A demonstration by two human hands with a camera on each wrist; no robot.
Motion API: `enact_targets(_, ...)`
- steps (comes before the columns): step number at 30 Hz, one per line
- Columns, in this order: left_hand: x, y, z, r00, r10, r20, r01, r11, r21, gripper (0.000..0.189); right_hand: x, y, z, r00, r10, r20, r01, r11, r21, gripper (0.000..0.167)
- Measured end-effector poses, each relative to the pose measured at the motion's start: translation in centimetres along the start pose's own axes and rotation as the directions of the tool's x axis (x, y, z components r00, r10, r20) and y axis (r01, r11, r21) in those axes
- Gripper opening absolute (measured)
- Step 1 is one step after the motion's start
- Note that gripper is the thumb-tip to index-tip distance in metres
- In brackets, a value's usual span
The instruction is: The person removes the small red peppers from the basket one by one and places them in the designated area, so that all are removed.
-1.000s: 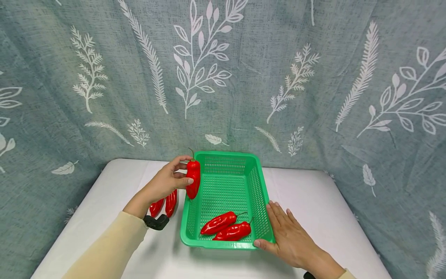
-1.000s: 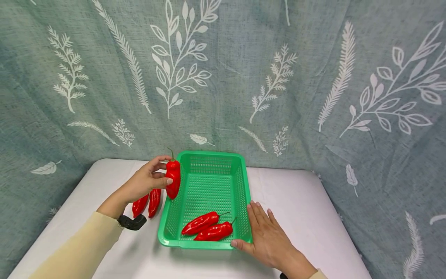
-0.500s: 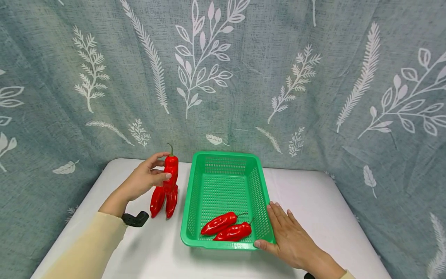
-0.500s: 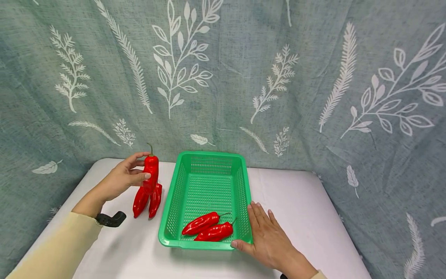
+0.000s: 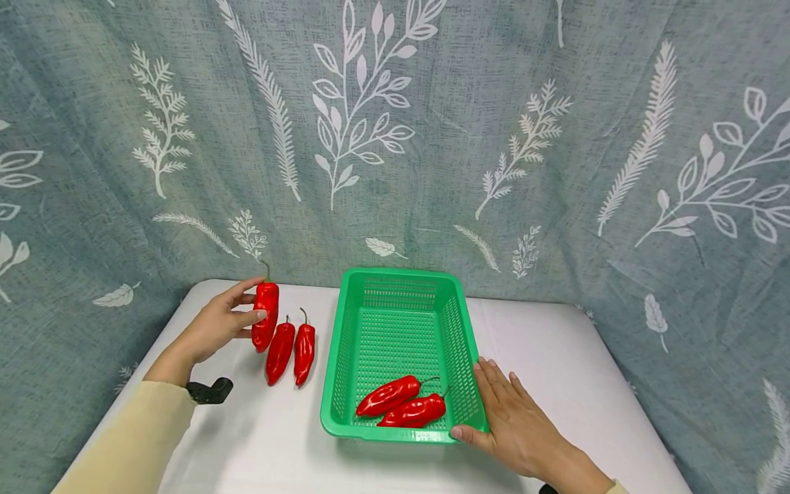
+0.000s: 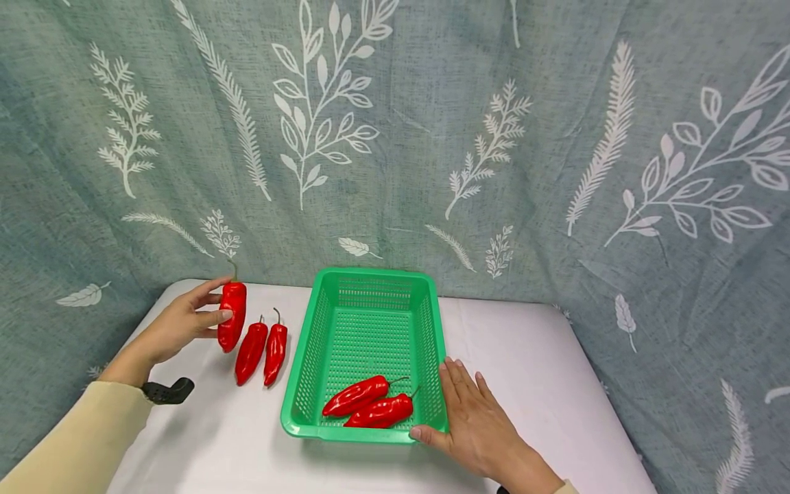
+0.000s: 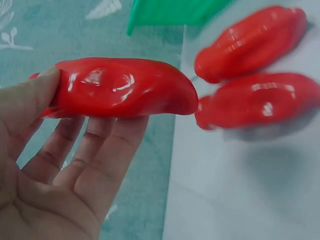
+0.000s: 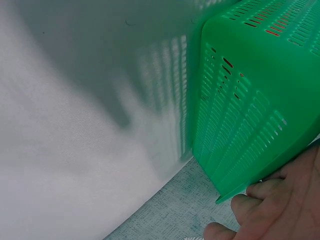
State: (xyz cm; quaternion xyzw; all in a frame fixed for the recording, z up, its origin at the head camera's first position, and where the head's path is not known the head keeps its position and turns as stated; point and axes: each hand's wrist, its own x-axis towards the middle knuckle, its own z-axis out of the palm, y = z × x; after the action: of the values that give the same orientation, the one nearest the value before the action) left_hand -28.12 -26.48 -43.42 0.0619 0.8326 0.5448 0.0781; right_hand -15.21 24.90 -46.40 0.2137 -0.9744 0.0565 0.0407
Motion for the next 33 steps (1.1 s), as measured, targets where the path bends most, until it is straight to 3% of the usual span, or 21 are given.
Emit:
enact_targets(17, 0.7, -4.8, -0.6, 0.989, -0.141, -0.047, 0.142, 0.989, 0.027, 0.078, 0.0, 0.0, -0.1, 1.0, 0.02, 0.02, -0.02, 1.0, 0.009, 0.108)
enact_targets(33, 1.3, -7.1, -0.3, 0.966, -0.259, 0.012, 0.258, 0.966, 0.026, 0.079, 0.0, 0.1, 0.0, 0.999, 0.024, 0.034, -0.025, 0.999, 0.027, 0.107)
